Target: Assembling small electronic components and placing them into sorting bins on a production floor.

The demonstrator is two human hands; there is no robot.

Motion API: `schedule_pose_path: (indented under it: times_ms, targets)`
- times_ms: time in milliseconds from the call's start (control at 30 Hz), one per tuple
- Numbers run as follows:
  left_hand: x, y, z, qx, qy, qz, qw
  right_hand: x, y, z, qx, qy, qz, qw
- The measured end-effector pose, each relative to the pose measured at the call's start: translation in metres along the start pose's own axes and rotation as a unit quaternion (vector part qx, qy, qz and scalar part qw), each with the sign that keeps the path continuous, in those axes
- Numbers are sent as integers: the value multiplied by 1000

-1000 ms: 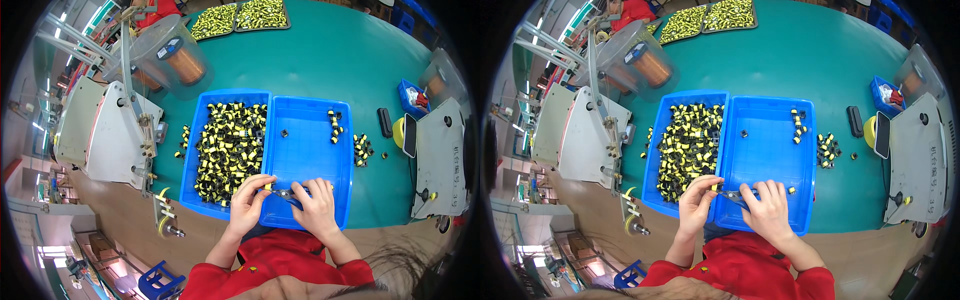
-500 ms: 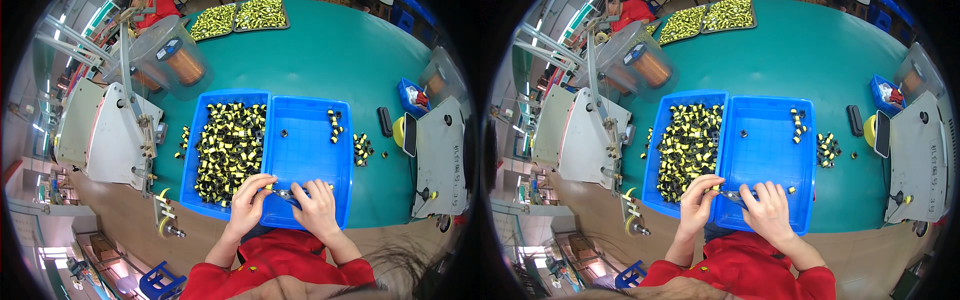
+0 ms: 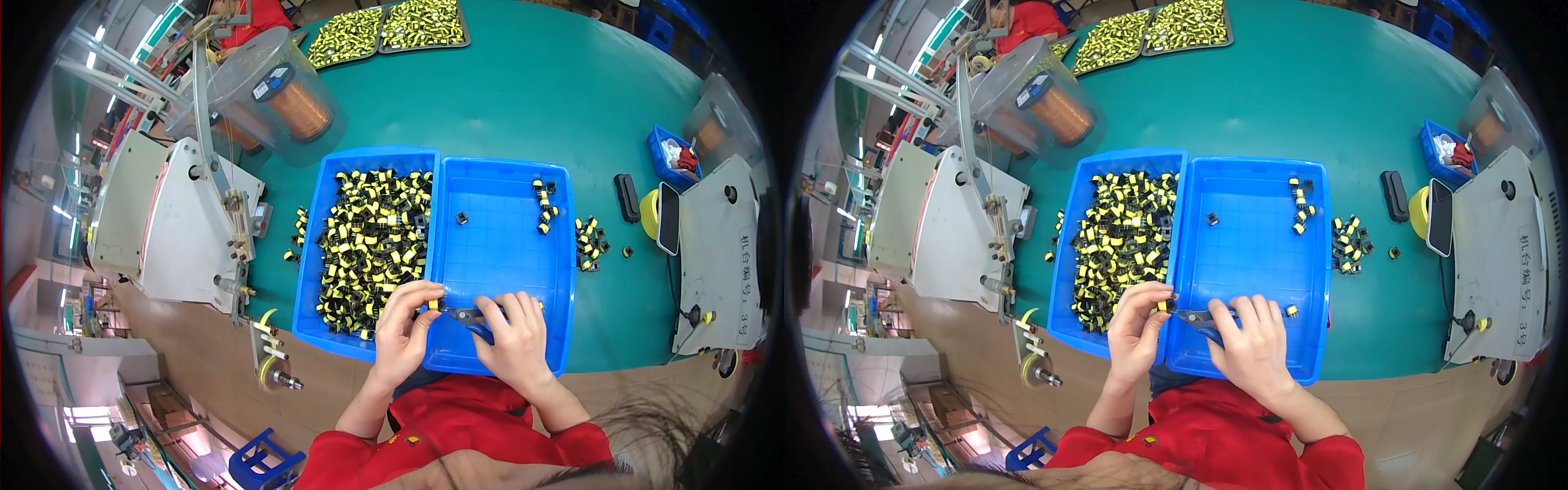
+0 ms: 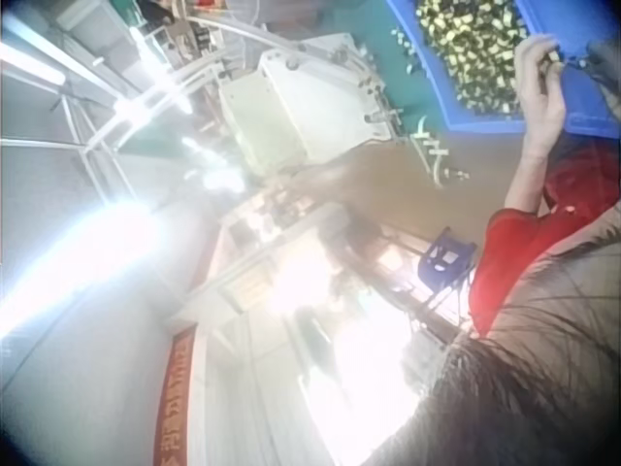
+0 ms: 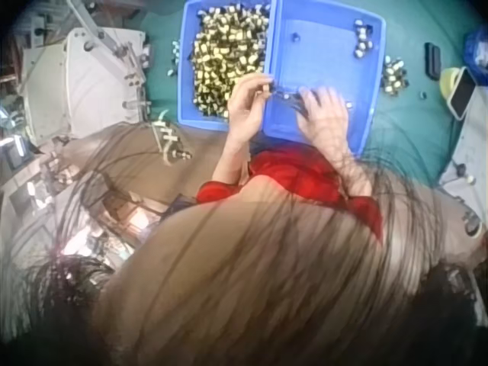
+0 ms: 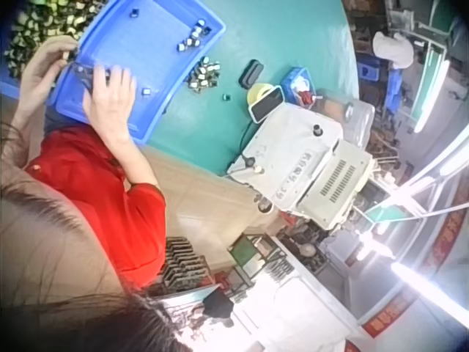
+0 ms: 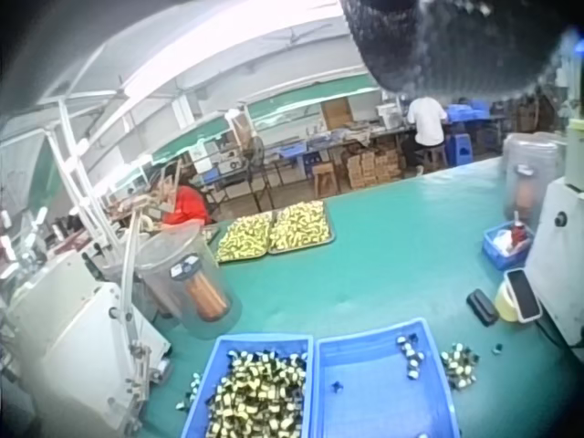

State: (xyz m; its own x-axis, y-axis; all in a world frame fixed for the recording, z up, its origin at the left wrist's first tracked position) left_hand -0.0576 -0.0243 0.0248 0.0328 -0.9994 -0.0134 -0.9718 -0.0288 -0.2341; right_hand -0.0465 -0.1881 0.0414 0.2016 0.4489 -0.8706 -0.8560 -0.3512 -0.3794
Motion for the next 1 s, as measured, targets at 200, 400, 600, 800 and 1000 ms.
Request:
schedule_pose_path:
  times_ms: [200,400,600,800,1000]
  targets:
    - [2,2,1,20,87,-13,996,3,3,-3,35,-62,7,997]
    - [4,1,-1,31,96,-18,995,4,4,-2,55,-89,25,994]
    - [3,3,0,20,87,-3,996,5,7,-1,60,-75,27,995]
    - [1,3,4,-27,121,2,992,4,7,0,56,-83,37,994]
    - [4,2,1,-1,112,-12,994,4,5,-2,61,-97,22,993]
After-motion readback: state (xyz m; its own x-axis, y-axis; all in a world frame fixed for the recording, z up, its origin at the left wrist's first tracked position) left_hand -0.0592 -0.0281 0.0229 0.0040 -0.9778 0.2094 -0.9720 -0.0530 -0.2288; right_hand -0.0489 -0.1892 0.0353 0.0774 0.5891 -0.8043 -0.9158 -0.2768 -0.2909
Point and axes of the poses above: each hand's wrist, its own y-axis away from the middle knuckle, its own x-axis out of the palm, z = x × y, the point moved 3 cm from there along -y, towards the middle knuckle, and after that the axes turned 10 degrees about y, right-handed, at the moved point
